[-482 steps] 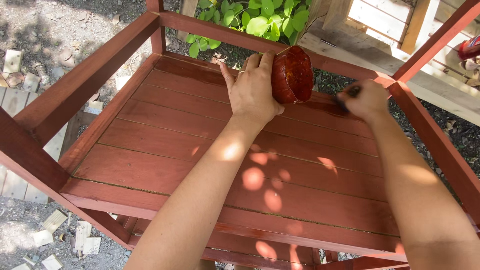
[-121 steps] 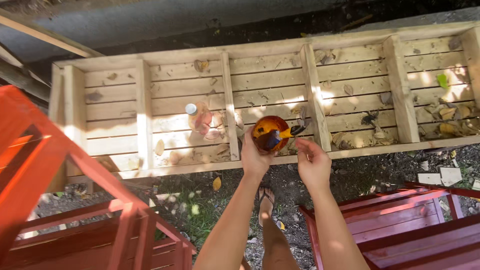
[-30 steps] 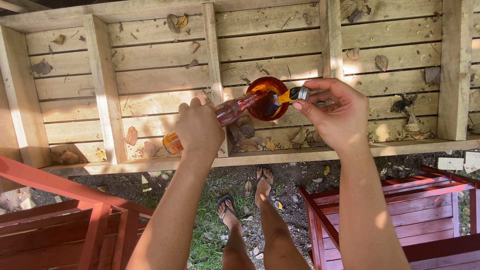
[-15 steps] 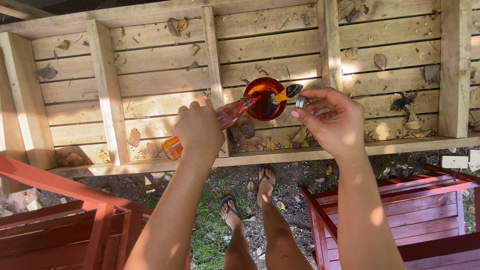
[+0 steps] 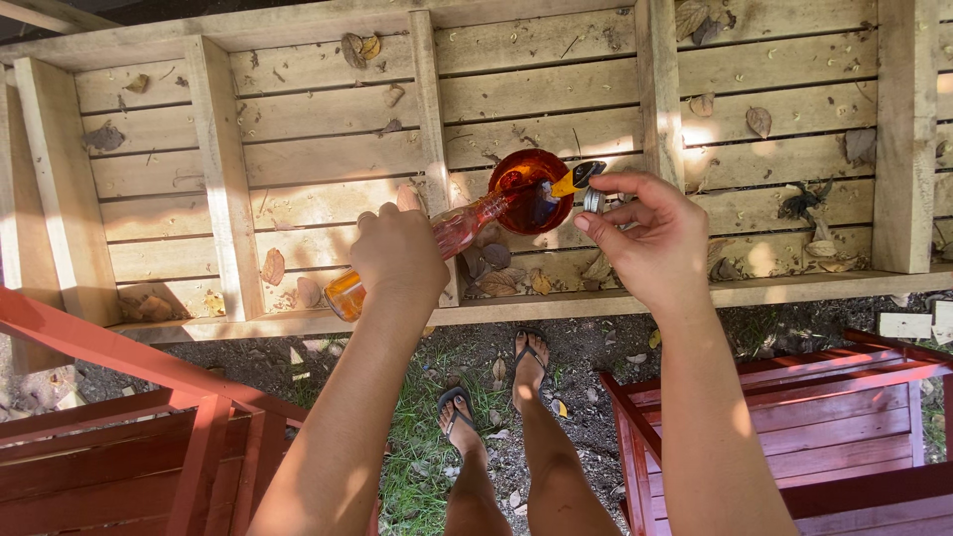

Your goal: The person applies reddish-brown stain to a wooden shelving unit using a brush and a small container. They dip the brush into the container, apply stain to the shelves and frame, and occasionally pour more stain from a bottle into the container.

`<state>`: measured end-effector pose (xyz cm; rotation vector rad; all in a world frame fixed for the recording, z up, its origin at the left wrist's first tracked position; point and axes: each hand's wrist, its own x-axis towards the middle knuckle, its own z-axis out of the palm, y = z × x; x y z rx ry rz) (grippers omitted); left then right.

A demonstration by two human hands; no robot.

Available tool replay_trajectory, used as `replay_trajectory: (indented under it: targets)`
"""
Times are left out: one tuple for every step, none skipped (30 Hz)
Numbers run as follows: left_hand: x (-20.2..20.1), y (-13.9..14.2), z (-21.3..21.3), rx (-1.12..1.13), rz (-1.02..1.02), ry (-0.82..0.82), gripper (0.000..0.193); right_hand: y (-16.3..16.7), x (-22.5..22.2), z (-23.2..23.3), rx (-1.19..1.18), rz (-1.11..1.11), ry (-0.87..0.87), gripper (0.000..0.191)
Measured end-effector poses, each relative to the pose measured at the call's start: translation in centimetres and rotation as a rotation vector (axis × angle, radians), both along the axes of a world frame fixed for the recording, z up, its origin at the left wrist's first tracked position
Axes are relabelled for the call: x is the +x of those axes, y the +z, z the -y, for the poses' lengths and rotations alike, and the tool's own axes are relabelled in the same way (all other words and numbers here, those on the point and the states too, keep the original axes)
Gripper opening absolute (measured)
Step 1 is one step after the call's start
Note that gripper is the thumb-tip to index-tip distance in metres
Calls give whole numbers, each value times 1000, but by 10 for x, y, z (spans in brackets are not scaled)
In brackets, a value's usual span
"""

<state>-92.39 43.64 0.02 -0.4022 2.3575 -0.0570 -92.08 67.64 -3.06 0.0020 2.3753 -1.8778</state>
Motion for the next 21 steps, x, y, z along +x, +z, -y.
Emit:
replay_trajectory:
  targets:
    - [0, 0, 1, 2, 0, 1, 48, 0, 0, 0, 25, -8, -1, 35]
    - [1, -1, 1, 3, 1, 2, 48, 0, 0, 0, 51, -16, -2, 33]
    - [1, -2, 2, 4, -23, -3, 48, 0, 0, 0, 43, 5, -4, 34]
    - [2, -2, 4, 4, -48, -8, 48, -1, 0, 0, 35, 26, -6, 35]
    - [4, -2, 5, 6, -73, -14, 48, -1, -1, 0, 28, 47, -9, 36]
    - [6, -3, 6, 25, -88, 6, 47, -3, -1, 1, -29, 31, -7, 36]
    - [8, -3, 8, 45, -106, 27, 46, -4, -2, 1, -87, 13, -4, 36]
    - [9, -4, 9, 64, -122, 47, 45, -6, -3, 2, -145, -3, -1, 36]
    - [10, -4, 11, 114, -137, 92, 46, -7, -4, 3, -193, 46, -2, 37]
    - [11, -5, 12, 164, -151, 138, 46, -9, -6, 4, -241, 95, -1, 38]
    - [12, -6, 13, 214, -165, 184, 46, -11, -8, 6, -290, 144, -1, 39]
    - [14, -6, 13, 253, -190, 209, 49, -12, -10, 8, -271, 153, 14, 41]
    - [15, -7, 12, 292, -215, 234, 52, -12, -13, 10, -251, 161, 29, 43]
    - [16, -8, 12, 332, -239, 260, 55, -13, -17, 13, -231, 171, 44, 44]
    - [16, -10, 11, 348, -223, 275, 56, -12, -21, 15, -217, 141, 83, 42]
    - [15, -12, 10, 363, -206, 290, 57, -11, -25, 18, -204, 111, 121, 40]
    - [15, -14, 10, 379, -190, 305, 59, -9, -30, 20, -192, 80, 160, 38]
    - [16, -15, 10, 404, -206, 296, 58, -6, -35, 22, -117, 87, 197, 38]
    - [16, -17, 11, 428, -222, 287, 58, -3, -41, 24, -43, 93, 234, 37]
    - [17, -19, 12, 452, -238, 278, 58, 1, -46, 24, 30, 99, 272, 37]
    - [17, -21, 13, 491, -246, 282, 58, 6, -51, 24, 100, 131, 303, 37]
